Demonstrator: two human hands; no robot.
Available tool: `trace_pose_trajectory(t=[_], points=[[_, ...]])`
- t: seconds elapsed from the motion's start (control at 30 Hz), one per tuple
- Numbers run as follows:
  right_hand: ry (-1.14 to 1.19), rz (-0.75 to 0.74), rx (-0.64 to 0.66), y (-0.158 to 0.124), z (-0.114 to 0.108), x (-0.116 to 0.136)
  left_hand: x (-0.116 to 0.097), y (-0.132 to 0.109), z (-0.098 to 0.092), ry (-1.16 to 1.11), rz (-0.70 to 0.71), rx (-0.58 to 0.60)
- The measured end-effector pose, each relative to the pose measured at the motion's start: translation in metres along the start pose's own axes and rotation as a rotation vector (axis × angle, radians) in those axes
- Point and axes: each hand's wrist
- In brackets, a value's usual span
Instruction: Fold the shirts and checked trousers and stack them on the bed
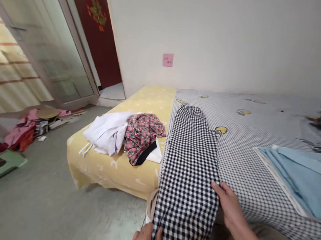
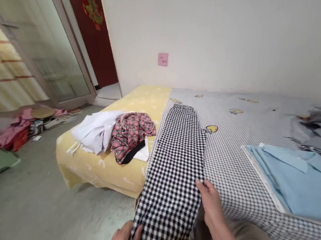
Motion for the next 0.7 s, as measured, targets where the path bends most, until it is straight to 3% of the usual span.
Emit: trace_pose_trajectory(t=[0.1,0.23,0.47,0.57,0.7], points=[[0.045,0.045,0.085,-0.011,-0.004,-0.003,-0.019,-0.003,-0.016,0.042,-0.033,0.082],[0.012,0.159,0.197,-0.047,-0.006,-0.023,-0.039,-0.006,-0.035,0.051,-0.120,0.178],[-0.019,0.284,0.452,-0.120,-0.004,-0.060,-0.050,-0.008,-0.039,0.037,-0.173,0.216],[-0.013,0.297,0.533,-0.127,-0.003,-0.061,-0.052,-0.007,-0.040,0.022,-0.178,0.213],[-0.026,0.307,0.530,-0.123,-0.004,-0.061,-0.046,-0.007,-0.039,-0.144,-0.244,0.178]])
Point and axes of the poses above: each hand's wrist, its own y-axis towards the middle knuckle, its own z-axis out of the palm, x = y × z, and after that the axes turned 10 degrees about -y, right-handed
